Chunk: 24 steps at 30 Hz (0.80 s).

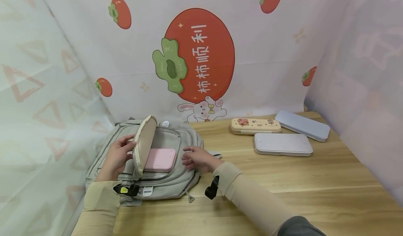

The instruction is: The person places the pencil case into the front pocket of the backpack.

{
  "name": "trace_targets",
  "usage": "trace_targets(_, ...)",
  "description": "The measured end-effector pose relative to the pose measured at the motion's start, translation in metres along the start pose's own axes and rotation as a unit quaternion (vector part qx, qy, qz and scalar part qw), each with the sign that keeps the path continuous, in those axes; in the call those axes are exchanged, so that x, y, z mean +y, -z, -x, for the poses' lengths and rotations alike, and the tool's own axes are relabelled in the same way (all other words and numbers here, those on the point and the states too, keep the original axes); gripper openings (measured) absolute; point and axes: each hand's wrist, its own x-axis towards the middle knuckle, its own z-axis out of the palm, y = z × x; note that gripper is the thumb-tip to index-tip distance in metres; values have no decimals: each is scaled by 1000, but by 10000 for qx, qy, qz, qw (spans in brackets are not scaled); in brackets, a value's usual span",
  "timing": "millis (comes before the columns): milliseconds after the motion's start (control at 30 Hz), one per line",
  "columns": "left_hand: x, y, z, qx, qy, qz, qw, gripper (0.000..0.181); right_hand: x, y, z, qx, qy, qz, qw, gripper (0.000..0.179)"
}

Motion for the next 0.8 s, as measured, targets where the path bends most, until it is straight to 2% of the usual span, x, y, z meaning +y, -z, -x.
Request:
trace_targets(267, 0, 2, -2, 8, 31, -202, 9998, 48, 0, 41, 9, -49, -93, 187, 9998, 45)
trace_targets(433, 2, 0, -2, 3, -16, -161, 9999, 48, -2, 66, 18, -24, -189, 247, 9995, 47)
trace_targets(800, 0, 1, -4, 4, -62, -122, 9999, 46, -14, 98, 41, 126, -161, 510, 9985, 49)
